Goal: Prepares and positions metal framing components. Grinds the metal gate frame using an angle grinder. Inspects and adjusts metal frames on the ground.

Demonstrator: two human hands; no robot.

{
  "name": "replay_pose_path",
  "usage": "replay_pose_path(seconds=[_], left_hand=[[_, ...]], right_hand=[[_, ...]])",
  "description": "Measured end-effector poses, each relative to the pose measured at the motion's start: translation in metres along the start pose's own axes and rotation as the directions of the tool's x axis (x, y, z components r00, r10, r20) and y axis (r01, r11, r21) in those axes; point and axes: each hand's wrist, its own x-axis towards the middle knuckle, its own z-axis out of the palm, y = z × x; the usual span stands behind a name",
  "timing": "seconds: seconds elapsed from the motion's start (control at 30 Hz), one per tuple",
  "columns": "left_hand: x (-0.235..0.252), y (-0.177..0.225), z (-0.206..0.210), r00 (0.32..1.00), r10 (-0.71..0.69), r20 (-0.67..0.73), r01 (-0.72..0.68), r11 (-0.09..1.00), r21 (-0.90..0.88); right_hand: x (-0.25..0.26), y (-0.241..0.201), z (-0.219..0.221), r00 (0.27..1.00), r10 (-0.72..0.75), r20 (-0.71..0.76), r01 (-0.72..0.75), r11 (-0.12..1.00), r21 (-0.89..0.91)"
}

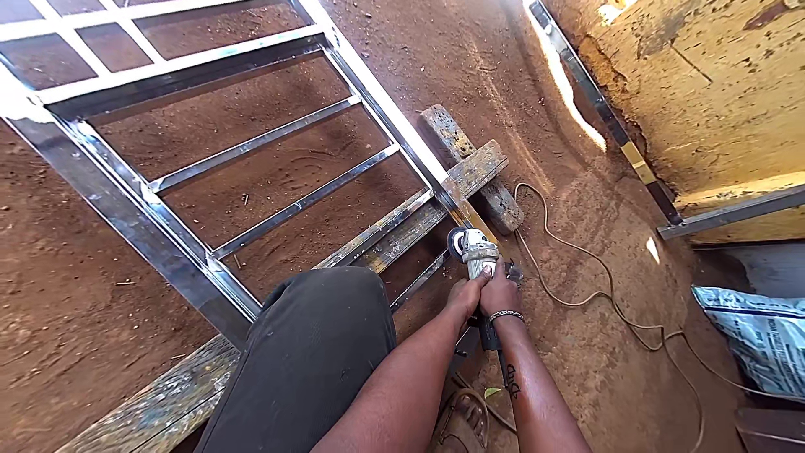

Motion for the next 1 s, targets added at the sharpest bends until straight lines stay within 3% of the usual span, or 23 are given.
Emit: replay_pose_path(seconds=[0.2, 0.37, 0.53, 0.67, 0.87, 1.0], left_hand=[[0.002, -0.010, 0.005, 1.000, -0.013, 0.017, 0.012, 0.999, 0.050], [-0.009, 0.009, -0.001, 1.000, -0.008, 0.001, 0.008, 0.999, 0.050], [0.003, -0.006, 0.005, 1.000, -0.023, 0.010, 0.022, 0.997, 0.079], [-0.005, 0.008, 0.001, 1.000, -0.011, -0.019, 0.012, 0.997, 0.081], [0.003, -0.011, 0.006, 1.000, -0.010, -0.001, 0.010, 0.996, 0.085], [-0.008, 0.010, -0.002, 1.000, -0.020, -0.019, 0.021, 0.998, 0.056]], right_hand=[[0.006, 0.021, 0.018, 0.998, -0.021, -0.064, 0.023, 0.999, 0.027], [0.000, 0.001, -0.001, 1.000, 0.006, -0.008, -0.006, 1.000, -0.002], [0.009, 0.023, 0.019, 0.998, -0.014, -0.058, 0.015, 0.999, 0.028], [0.004, 0.003, 0.003, 1.000, 0.025, -0.009, -0.025, 1.000, 0.000], [-0.002, 0.014, 0.008, 1.000, 0.019, -0.021, -0.019, 1.000, 0.008], [0.001, -0.002, -0.003, 1.000, 0.012, 0.001, -0.012, 1.000, -0.018]])
